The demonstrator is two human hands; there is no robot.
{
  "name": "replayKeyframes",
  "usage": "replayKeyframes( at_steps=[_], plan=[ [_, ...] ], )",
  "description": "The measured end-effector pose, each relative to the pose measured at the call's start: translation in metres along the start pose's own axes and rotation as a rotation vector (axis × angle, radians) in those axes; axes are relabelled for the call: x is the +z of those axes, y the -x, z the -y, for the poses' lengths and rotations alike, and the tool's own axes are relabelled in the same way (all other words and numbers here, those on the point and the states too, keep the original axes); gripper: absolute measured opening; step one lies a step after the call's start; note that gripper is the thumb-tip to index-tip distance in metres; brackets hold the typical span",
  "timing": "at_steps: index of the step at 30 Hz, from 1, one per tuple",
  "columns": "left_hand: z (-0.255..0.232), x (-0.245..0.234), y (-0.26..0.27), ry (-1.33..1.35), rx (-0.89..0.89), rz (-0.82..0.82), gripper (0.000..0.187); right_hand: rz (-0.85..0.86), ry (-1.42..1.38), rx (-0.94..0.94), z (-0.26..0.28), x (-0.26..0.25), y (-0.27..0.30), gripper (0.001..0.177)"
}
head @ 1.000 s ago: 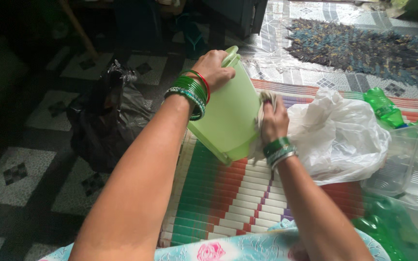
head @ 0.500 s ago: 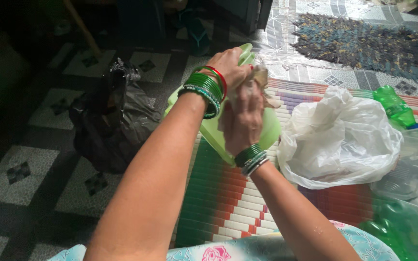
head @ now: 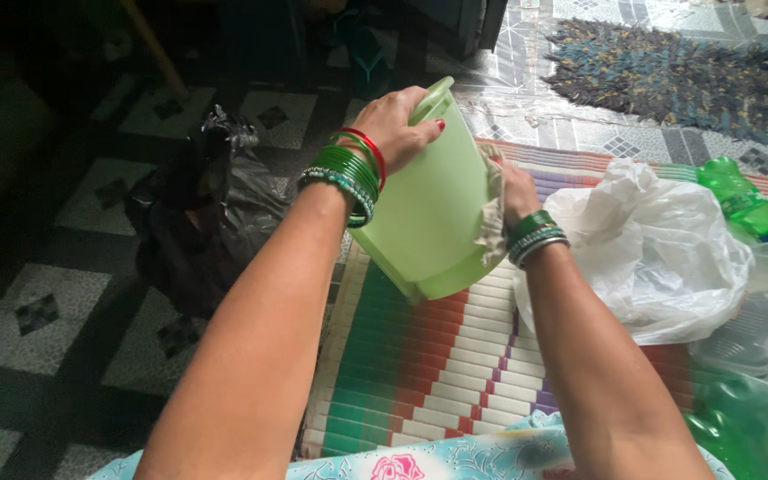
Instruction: The person removes a trash bag from a green bucket and wipes the interior and exterior of the bucket with a cloth.
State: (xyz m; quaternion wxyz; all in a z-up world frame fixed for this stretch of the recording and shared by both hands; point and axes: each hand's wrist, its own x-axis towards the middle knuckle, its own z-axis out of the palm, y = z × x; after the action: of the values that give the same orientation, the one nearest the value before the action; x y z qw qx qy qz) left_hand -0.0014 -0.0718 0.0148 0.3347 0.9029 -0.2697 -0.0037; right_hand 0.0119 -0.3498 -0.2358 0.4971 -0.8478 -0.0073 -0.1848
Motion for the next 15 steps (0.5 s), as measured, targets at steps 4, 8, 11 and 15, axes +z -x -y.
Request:
replayKeyframes(
  at_steps=[4, 8, 11, 15],
  plan=[
    [-0.003, 0.006, 0.0, -0.007, -0.007, -0.01, 0.049, -0.079, 0.018, 0.373, 0.025, -0.006, 0.005, 0.037],
    [-0.005, 0.015, -0.011, -0.061, 0.044, -0.01, 0.052, -0.351, -0.41, 0.265, 0.157, 0.01, 0.035, 0.036],
    [0.001, 0.017, -0.014, -0.056, 0.052, 0.003, 0.048, -0.43, -0.068, -0.247, 0.217, 0.021, 0.04, 0.035],
    [0.014, 0.005, -0.006, 0.007, 0.068, -0.017, 0.047, -0.347, -0.076, -0.106, 0.212, 0.025, 0.03, 0.032]
  ],
)
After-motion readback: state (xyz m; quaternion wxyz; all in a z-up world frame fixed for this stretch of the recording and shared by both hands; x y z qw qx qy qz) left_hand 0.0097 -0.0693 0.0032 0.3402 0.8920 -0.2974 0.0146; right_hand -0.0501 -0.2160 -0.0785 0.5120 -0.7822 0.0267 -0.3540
